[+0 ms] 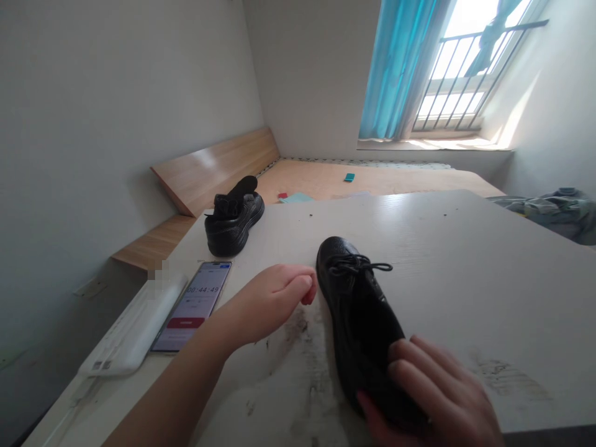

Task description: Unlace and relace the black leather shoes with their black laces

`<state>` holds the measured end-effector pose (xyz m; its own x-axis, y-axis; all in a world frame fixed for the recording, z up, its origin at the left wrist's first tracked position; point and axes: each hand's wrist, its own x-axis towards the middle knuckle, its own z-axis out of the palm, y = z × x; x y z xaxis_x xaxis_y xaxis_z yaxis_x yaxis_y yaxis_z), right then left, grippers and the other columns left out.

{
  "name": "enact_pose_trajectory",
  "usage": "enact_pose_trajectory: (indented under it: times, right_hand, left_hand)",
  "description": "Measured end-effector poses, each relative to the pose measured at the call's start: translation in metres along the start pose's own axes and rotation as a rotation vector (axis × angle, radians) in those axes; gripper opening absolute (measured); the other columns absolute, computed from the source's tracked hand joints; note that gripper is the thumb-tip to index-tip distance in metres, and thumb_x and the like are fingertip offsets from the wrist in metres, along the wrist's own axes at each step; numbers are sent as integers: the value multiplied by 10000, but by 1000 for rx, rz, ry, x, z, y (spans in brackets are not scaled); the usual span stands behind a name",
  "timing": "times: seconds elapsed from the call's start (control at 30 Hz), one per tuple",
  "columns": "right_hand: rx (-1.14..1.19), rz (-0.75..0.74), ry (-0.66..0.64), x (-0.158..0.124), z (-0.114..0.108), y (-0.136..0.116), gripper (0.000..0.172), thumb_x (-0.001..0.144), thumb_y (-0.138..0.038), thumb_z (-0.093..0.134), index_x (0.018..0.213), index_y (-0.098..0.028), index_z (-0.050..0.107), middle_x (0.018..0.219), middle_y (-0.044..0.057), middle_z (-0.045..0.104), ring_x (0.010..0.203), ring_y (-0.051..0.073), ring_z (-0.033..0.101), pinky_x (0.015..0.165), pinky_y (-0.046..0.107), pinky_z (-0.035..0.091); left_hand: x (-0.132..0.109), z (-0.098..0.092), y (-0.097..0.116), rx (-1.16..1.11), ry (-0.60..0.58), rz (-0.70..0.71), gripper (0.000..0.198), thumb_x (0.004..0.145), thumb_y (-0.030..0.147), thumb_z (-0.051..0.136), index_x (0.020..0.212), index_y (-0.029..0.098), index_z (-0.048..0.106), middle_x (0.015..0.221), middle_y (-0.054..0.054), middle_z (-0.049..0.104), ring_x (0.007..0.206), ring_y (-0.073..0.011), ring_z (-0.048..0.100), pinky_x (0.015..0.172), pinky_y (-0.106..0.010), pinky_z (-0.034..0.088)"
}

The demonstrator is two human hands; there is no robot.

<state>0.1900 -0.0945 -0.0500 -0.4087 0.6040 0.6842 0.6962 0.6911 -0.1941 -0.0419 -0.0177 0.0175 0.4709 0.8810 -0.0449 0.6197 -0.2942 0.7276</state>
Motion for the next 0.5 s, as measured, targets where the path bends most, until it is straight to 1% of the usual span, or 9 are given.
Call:
enact_pose_trajectory:
  times: [0.07,0.1,0.17,0.23,0.3,0.33,0.37,0.43,0.5]
  right_hand:
    - [-15,-13,7,5,-7,34,226,776,-228,695,817,-243,473,774,42,639,681,208,604,603,320,458]
    - [-49,-47,0,7,-12,53,239,775,-248,710,843,-250,481,790,37,643,692,209,614,612,318,461]
    - [-142,-5,34,11,-23,95,233,784,-298,716,875,-253,506,806,47,647,715,229,621,653,340,461]
    - [-241,183,41,13,-38,137,218,793,-321,712,886,-245,531,809,65,641,690,227,610,644,353,441]
    - [-314,412,-21,16,-54,175,298,721,-394,763,835,-246,531,689,30,585,545,179,524,568,349,399]
    - [-350,526,-31,17,-62,192,253,757,-391,722,827,-246,527,695,27,573,554,171,513,579,354,391]
    - [-353,611,-69,18,-70,207,249,776,-410,697,842,-245,521,683,19,552,561,170,504,585,357,389]
    - [-343,730,-79,18,-83,233,287,806,-479,653,883,-242,512,666,3,514,570,167,491,610,371,389]
    - [-324,819,-43,16,-93,254,364,812,-546,627,948,-228,512,684,-2,498,573,161,487,633,389,396]
  left_hand:
    - [1,2,-2,66,28,-33,265,904,239,358,682,197,495,680,28,524,705,-160,504,656,-291,350]
    - [1,4,-3,93,30,-38,247,892,234,381,683,196,508,682,26,539,701,-161,512,643,-289,349]
    - [1,6,-3,119,19,-22,231,884,226,408,697,195,540,687,24,568,689,-158,525,621,-280,353]
    - [0,8,-1,115,-3,11,229,891,222,421,729,195,581,690,25,585,678,-150,536,616,-273,369]
    - [-2,8,3,79,-20,40,210,889,209,449,779,199,627,731,20,621,708,-149,565,630,-267,398]
    - [-4,7,6,41,-34,55,193,879,193,472,808,205,651,765,15,643,748,-152,586,642,-263,417]
    - [-7,6,9,-18,-64,79,186,867,173,496,840,214,675,799,10,662,784,-155,604,660,-260,441]
    - [-14,2,15,-200,-185,155,214,854,141,538,911,235,722,862,-6,699,830,-155,637,711,-256,498]
    - [-23,0,21,-392,-360,270,241,871,169,565,998,252,752,922,-29,732,793,-150,676,757,-258,548]
